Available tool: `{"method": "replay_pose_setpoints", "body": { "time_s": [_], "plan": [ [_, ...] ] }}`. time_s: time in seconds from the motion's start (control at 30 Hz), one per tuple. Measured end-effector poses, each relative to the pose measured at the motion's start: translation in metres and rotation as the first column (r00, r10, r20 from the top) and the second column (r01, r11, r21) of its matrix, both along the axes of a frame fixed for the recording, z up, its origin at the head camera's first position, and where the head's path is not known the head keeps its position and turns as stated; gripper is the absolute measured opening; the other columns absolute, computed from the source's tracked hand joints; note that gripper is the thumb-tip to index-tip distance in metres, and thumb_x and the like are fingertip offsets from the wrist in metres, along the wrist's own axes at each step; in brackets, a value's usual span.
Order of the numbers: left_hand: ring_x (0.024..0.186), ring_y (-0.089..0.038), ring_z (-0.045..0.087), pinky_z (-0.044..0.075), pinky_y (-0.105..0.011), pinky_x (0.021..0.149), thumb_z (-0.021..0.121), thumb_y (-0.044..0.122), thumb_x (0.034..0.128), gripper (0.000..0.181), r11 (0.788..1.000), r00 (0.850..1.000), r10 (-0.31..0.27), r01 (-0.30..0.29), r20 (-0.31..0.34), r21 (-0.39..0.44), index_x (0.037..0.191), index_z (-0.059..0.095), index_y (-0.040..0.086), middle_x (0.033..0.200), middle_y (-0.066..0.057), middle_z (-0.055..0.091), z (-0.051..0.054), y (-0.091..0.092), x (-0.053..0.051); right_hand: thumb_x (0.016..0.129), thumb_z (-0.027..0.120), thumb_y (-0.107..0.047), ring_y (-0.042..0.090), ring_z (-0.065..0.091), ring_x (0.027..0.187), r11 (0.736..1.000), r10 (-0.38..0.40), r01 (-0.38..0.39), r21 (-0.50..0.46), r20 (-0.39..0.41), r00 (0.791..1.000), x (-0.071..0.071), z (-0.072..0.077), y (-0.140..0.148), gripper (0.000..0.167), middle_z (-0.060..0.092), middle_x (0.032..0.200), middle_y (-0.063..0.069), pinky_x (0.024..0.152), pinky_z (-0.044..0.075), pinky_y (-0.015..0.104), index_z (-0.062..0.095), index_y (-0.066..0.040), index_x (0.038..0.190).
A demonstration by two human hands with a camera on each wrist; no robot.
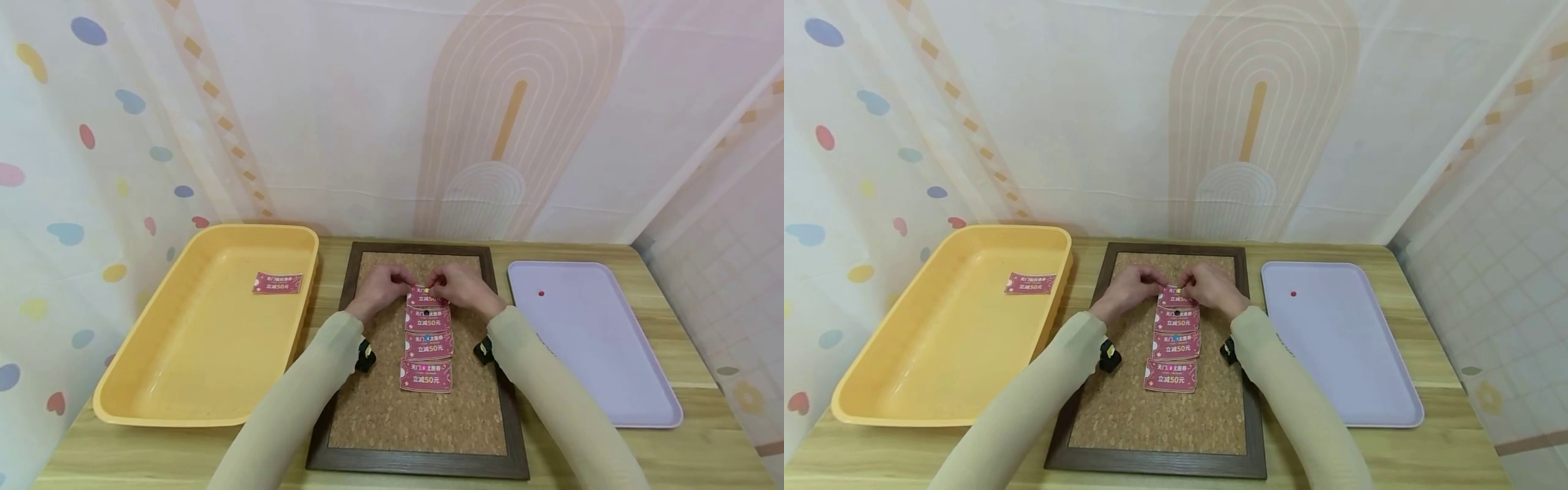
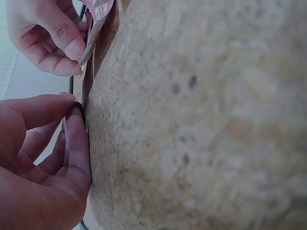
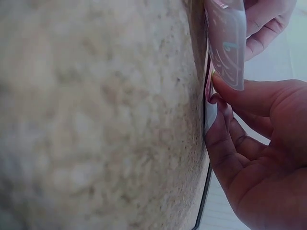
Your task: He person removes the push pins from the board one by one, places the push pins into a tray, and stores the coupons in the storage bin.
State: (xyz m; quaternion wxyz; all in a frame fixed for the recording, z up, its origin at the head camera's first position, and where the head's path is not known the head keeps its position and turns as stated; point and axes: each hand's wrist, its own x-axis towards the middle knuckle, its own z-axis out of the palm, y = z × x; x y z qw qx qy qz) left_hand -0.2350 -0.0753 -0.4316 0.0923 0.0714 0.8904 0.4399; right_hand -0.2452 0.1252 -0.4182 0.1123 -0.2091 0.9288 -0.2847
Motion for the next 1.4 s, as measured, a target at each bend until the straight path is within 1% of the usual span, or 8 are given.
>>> {"method": "replay_pose_setpoints", "body": {
  "time_s": [0.17,0.4,0.57,0.83,1.17,1.4],
  "plan": [
    [0.102,-0.024,0.064,0.05,-0.043,0.093,0.073,0.01,0.095,0.01,1.0,1.0,0.004,-0.004,-0.004,-0.022,0.102,0.079,0.009,0.113,-0.009,0.072,0.0002,0.0012,0.0005,0.094,0.07,-0.007,0.013,0.058,0.072,1.0,-0.01,0.01,0.001,0.018,1.0,-0.0007,0.0002,0.0004,0.011,0.07,0.084,0.002,0.067,0.044,0.028,0.077,-0.005,0.103],
    [0.1,-0.024,0.064,0.05,-0.042,0.091,0.073,0.01,0.0949,0.01,0.999,1.0,0.001,-0.001,-0.01,-0.038,0.102,0.08,0.009,0.112,-0.009,0.073,0.0007,0.0026,0.0019,0.095,0.071,-0.01,0.012,0.058,0.07,1.0,-0.031,0.03,0.005,0.048,0.998,-0.0011,-0.0002,-0.0001,0.009,0.07,0.082,0.001,0.065,0.043,0.027,0.076,-0.006,0.1],
    [0.099,-0.024,0.064,0.051,-0.042,0.09,0.073,0.011,0.0952,0.01,0.999,1.0,0.003,-0.003,-0.004,-0.049,0.102,0.08,0.008,0.111,-0.009,0.072,0.001,0.0039,0.0028,0.095,0.071,-0.009,0.012,0.057,0.069,1.0,-0.028,0.029,-0.005,0.065,0.997,-0.0016,-0.002,0.0002,0.007,0.069,0.08,0.001,0.064,0.044,0.026,0.076,-0.005,0.099],
    [0.098,-0.023,0.065,0.051,-0.041,0.089,0.071,0.009,0.0964,0.011,0.999,1.0,0.002,-0.002,0.001,-0.047,0.103,0.079,0.007,0.11,-0.009,0.072,0.0012,0.0054,0.0041,0.094,0.07,-0.007,0.012,0.056,0.07,0.999,-0.028,0.029,-0.022,0.051,0.998,-0.0017,-0.0046,0.0009,0.007,0.069,0.081,0.002,0.064,0.043,0.026,0.076,-0.004,0.098],
    [0.103,-0.024,0.064,0.051,-0.042,0.092,0.071,0.009,0.0971,0.011,0.999,1.0,0.012,-0.012,0.01,-0.05,0.104,0.079,0.008,0.115,-0.009,0.07,0.0016,0.0049,0.0045,0.095,0.07,-0.007,0.014,0.056,0.07,0.999,-0.034,0.034,-0.011,0.038,0.999,-0.0006,-0.0047,-0.0003,0.006,0.068,0.081,0.002,0.065,0.042,0.027,0.075,-0.005,0.097],
    [0.103,-0.024,0.064,0.05,-0.042,0.093,0.071,0.01,0.097,0.011,0.998,0.999,0.026,-0.025,0.022,-0.05,0.104,0.079,0.009,0.115,-0.009,0.071,0.0016,0.0033,0.0035,0.096,0.071,-0.007,0.014,0.056,0.07,0.999,-0.04,0.041,-0.018,0.046,0.998,0.0004,-0.004,-0.0023,0.005,0.069,0.083,0.003,0.064,0.043,0.027,0.074,-0.004,0.098]
  ]
}}
